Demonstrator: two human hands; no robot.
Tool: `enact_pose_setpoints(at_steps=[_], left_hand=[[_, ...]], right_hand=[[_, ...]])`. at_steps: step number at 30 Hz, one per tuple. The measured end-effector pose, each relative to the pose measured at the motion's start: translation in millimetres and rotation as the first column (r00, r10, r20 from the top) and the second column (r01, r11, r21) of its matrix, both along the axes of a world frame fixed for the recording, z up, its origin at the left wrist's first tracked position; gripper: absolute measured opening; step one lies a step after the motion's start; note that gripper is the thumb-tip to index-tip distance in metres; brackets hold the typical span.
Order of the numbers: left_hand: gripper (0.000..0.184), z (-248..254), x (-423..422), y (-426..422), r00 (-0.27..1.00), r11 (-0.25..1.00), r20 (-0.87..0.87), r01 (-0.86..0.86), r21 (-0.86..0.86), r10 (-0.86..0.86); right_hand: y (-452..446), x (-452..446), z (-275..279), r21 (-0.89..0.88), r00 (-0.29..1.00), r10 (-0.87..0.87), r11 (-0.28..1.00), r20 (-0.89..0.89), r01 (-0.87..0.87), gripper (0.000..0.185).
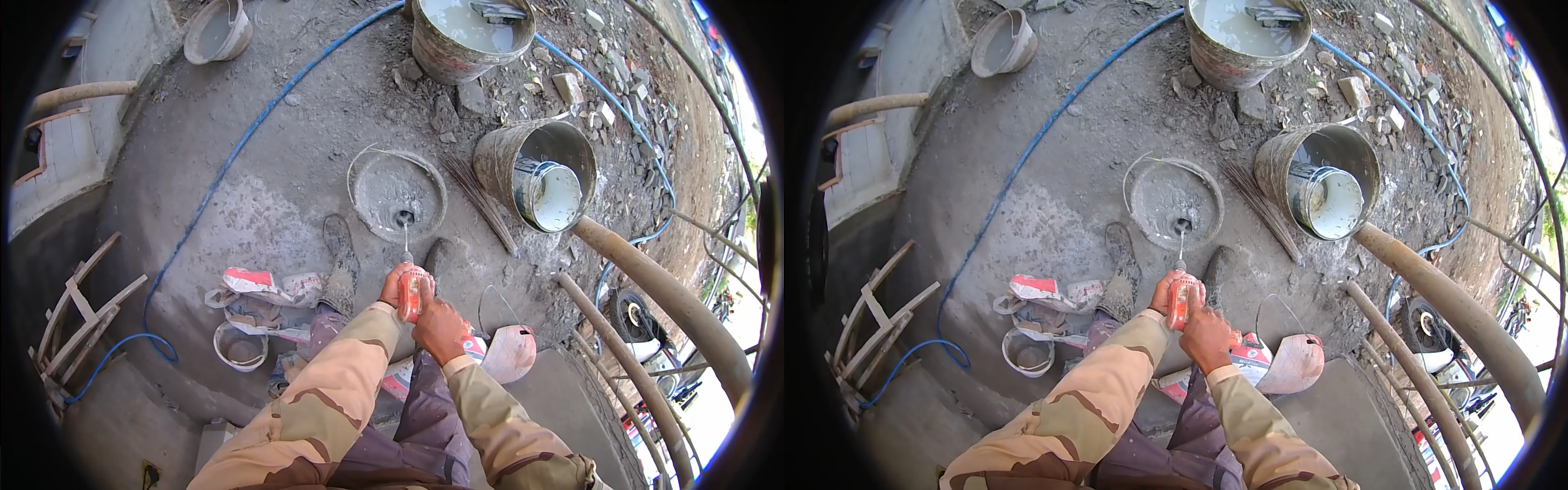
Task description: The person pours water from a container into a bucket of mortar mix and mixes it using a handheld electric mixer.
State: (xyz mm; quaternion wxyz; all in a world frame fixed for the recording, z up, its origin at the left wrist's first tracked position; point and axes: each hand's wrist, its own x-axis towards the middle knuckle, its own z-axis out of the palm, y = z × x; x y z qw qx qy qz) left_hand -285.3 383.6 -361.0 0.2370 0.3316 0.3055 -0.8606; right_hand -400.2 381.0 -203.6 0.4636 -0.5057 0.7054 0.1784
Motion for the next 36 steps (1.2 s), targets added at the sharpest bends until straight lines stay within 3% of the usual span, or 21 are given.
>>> enact_pose_setpoints(at_steps=[2,7,18,20,23,27,29,31,36], left_hand=[[0.041,1.1,2.2,0.2,0.999,0.998,-0.001,0.045,0.053,-0.045],[0.045,3.3,10.4,3.6,0.999,0.997,0.019,0.046,0.057,-0.047],[0.045,9.0,29.5,1.6,0.997,0.996,0.055,0.058,0.069,-0.062],[0.047,9.1,32.8,2.2,0.999,0.987,0.023,0.026,0.159,-0.030],[0.038,7.1,41.8,3.9,0.999,0.999,-0.042,0.021,0.040,-0.019],[0.039,6.0,45.5,-0.4,0.998,0.997,-0.044,0.036,0.066,-0.034],[0.041,2.8,45.9,-0.2,0.999,0.999,-0.020,0.037,0.000,-0.037],[0.042,1.7,47.1,-0.7,0.999,0.999,-0.009,0.040,0.013,-0.040],[0.043,0.3,52.6,-3.8,0.999,0.999,-0.021,0.050,0.009,-0.050]], right_hand=[[0.6,1.1,0.8,0.002,1.000,0.004,1.000,0.002,-0.004,0.090],[9.4,11.2,-1.1,-0.073,1.000,-0.012,0.997,-0.003,0.012,0.093],[8.9,30.4,2.8,-0.042,1.000,-0.013,0.999,0.007,0.014,0.088],[5.6,33.5,8.0,-0.017,1.000,-0.005,1.000,0.013,0.006,0.086],[3.4,38.7,10.0,-0.018,1.000,0.005,1.000,0.015,-0.005,0.087],[-0.6,42.4,9.2,0.003,1.000,-0.003,1.000,0.015,0.002,0.089],[-0.3,42.7,7.0,0.018,1.000,0.002,1.000,0.008,-0.002,0.090],[2.7,43.3,3.5,-0.111,1.000,-0.014,0.994,0.027,0.017,0.093],[-2.6,48.1,5.3,-0.064,0.999,-0.031,0.997,0.029,0.033,0.091]])
